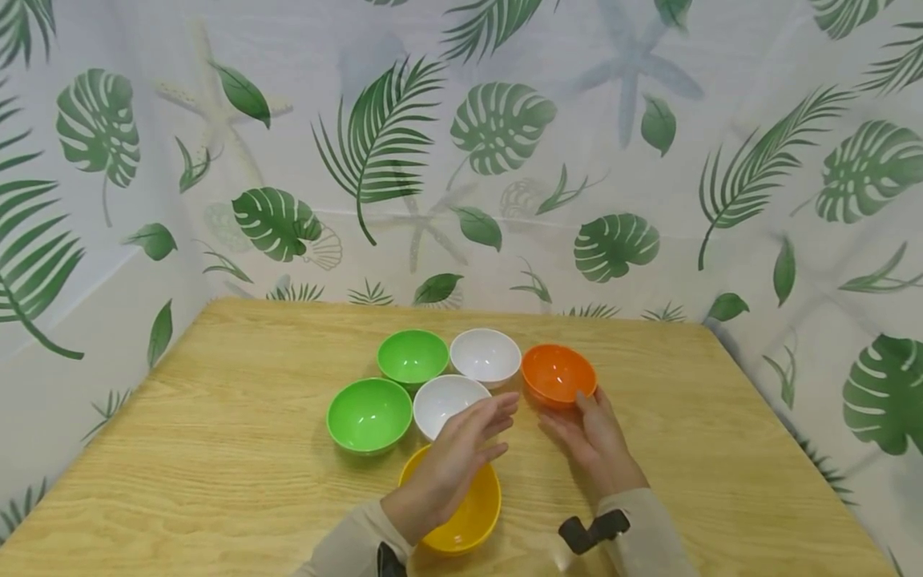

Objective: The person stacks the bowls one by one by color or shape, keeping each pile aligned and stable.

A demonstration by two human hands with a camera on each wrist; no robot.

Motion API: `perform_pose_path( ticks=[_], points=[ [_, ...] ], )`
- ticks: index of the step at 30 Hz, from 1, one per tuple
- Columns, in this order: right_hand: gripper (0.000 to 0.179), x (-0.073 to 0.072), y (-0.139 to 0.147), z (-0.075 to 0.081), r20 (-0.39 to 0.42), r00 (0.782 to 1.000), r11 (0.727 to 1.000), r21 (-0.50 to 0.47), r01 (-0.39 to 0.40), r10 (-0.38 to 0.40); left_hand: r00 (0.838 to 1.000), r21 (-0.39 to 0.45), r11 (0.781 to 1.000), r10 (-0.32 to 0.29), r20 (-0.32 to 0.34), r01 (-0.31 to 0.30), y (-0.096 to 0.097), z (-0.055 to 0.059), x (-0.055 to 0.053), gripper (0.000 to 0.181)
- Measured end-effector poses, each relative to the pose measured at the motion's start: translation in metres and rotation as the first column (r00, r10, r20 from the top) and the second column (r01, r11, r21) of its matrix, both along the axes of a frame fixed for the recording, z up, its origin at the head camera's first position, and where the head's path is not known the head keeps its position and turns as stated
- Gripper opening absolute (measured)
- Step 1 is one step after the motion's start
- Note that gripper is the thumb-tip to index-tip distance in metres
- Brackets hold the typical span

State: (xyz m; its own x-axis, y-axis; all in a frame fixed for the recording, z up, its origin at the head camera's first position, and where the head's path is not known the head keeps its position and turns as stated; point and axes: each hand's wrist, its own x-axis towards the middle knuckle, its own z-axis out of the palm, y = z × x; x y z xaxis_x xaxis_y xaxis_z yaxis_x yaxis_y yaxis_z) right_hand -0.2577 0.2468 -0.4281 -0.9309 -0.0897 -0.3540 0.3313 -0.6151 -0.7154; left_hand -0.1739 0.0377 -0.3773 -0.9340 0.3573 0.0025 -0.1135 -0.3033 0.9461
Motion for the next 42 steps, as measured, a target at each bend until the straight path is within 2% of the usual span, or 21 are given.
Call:
perform_pose_path(
  ticks=[5,18,29,42],
  points=[
    [0.059,0.001,0.001,0.0,-0.028,1.0,0.999,0.032,0.003,-0.002,1.0,-0.008,1.0,-0.01,-0.014,0.01,0.001,0.001,0.0,0.044],
    [0.059,0.003,0.0,0.001,-0.018,0.999,0.996,0.087,0.032,-0.03,1.0,-0.023,1.0,-0.019,-0.022,0.018,0.002,0.002,0.003,0.044],
    [0.058,0.004,-0.003,-0.001,0.0,0.996,0.995,0.035,0.094,-0.094,1.0,-0.01,1.0,-0.023,-0.008,0.023,0.001,-0.001,0.003,0.044],
    [0.059,0.01,-0.008,0.001,-0.01,0.995,0.992,0.076,0.098,-0.097,1.0,0.001,1.0,-0.004,0.01,0.004,-0.001,-0.003,0.002,0.045]
  ],
)
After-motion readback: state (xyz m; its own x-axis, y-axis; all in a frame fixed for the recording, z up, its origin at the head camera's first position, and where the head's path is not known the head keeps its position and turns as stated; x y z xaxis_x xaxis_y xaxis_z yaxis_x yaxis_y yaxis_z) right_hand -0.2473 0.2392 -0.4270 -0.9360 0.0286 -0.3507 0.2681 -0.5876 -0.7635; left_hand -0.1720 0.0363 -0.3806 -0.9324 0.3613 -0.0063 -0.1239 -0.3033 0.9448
